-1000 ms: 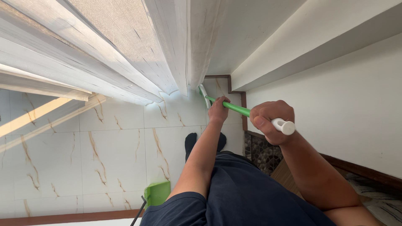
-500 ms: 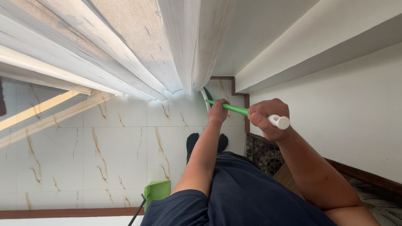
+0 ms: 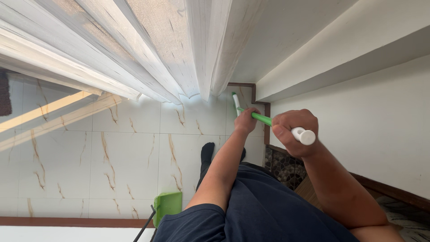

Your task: The person uses a squeegee to push debris across the tiled floor toward a green dustpan, then moves the dustpan by hand to collect the waste.

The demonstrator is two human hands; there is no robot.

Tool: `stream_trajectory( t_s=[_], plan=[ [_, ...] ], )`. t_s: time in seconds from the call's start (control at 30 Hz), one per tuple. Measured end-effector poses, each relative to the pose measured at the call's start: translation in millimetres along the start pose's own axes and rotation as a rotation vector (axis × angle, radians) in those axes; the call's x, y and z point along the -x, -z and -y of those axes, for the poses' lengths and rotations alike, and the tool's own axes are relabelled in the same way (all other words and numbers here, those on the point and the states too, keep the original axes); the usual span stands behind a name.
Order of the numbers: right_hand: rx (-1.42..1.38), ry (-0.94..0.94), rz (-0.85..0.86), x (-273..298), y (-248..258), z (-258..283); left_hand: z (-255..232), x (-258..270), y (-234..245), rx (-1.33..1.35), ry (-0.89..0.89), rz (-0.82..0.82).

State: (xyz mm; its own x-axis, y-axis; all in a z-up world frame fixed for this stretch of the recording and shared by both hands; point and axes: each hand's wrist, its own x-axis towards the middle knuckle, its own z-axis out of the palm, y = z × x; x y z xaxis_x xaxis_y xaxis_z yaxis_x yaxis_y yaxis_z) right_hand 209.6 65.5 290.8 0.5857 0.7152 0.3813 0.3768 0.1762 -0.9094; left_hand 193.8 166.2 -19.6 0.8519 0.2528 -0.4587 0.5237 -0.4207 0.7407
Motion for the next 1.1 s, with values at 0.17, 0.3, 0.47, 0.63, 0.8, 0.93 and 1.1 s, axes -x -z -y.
stream_trajectory(
  t_s=[0.17, 0.3, 0.47, 0.63, 0.8, 0.93, 1.1],
  plan=[
    [-0.089, -0.016, -0.029, 1.6, -8.8, -13.4, 31.9, 7.8, 25.1, -0.051, 0.065, -0.084],
    [-0.16, 0.018, 0.006, -1.1, -12.1, -12.5, 31.0, 13.3, 30.7, -0.032, 0.095, -0.135],
    [-0.093, 0.035, -0.06, 0.9, -1.9, 12.2, 13.4, 20.3, 20.6, -0.026, -0.063, -0.103],
    [-0.061, -0.012, -0.108, 7.6, -7.1, 10.8, 16.0, 20.1, 15.3, -0.086, -0.118, -0.008],
    [-0.175, -0.006, -0.131, 14.7, -17.4, -9.2, 46.5, 21.4, 29.4, -0.109, -0.048, -0.106],
    [-0.183, -0.015, -0.09, 16.9, -23.0, -10.4, 51.7, 22.9, 43.3, -0.131, 0.063, -0.082],
    [-0.149, 0.043, -0.147, 11.1, -17.9, 10.8, 28.3, 32.2, 36.7, -0.095, -0.062, -0.1]
  ],
)
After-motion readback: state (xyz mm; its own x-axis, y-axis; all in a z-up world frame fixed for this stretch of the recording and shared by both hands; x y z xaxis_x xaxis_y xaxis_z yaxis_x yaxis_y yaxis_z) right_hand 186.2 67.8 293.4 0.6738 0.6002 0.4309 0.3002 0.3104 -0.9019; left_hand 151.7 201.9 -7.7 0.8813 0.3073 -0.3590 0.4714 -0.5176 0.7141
